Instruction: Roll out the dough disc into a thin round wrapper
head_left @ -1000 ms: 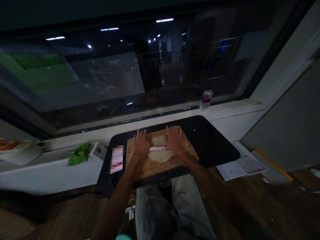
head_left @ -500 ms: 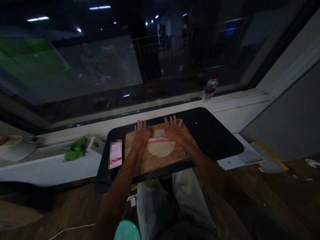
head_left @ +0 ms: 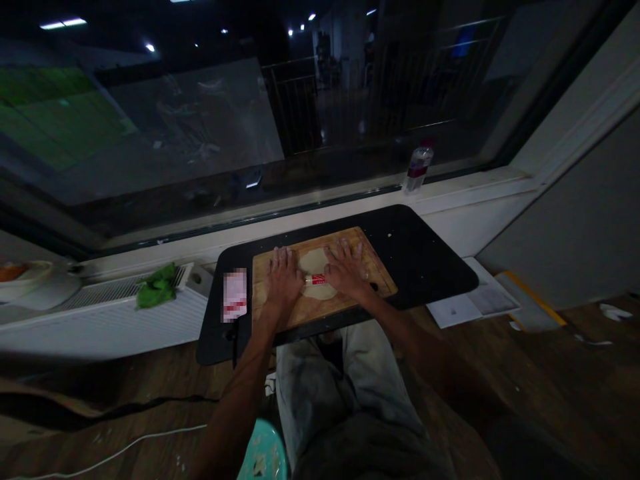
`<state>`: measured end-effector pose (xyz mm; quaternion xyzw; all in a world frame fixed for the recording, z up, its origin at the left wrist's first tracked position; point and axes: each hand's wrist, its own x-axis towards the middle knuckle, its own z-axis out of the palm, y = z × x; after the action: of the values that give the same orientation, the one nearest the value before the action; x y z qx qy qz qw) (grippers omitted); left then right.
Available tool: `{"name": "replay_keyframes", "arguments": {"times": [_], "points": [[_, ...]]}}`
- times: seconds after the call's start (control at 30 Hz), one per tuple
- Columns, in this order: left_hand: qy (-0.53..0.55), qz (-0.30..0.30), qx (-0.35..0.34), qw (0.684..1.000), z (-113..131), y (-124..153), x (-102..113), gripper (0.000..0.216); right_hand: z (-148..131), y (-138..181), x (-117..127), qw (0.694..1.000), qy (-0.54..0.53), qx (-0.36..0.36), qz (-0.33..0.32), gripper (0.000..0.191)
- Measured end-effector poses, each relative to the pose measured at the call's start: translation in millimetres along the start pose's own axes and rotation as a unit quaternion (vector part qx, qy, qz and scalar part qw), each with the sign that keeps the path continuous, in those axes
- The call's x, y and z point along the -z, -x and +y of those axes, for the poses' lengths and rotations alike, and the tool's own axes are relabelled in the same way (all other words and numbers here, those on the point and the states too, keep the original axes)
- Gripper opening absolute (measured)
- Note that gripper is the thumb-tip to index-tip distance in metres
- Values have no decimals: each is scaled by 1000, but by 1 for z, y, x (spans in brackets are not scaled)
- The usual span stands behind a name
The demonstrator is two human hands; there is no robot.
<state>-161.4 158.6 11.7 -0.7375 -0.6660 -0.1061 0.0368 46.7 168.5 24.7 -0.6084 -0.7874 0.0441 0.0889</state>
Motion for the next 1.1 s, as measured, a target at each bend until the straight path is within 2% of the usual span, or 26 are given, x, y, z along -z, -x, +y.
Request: {"name": "replay_keyframes", "arguments": {"times": [0.27,0.63,0.9,1.1], "points": [[3,10,1,1000,7,37,11,64,-15,33,4,1000,-13,-6,27,66],[-6,37,29,999,17,80,13,57,-13,56,3,998,-22,36,50,62],[-15,86,41,995,25,102,0,59,-2,36,5,994,-20,95,54,60],[-3,99,58,993,26,101,-3,58,-12,3,10,996,-24,82,30,62]]}}
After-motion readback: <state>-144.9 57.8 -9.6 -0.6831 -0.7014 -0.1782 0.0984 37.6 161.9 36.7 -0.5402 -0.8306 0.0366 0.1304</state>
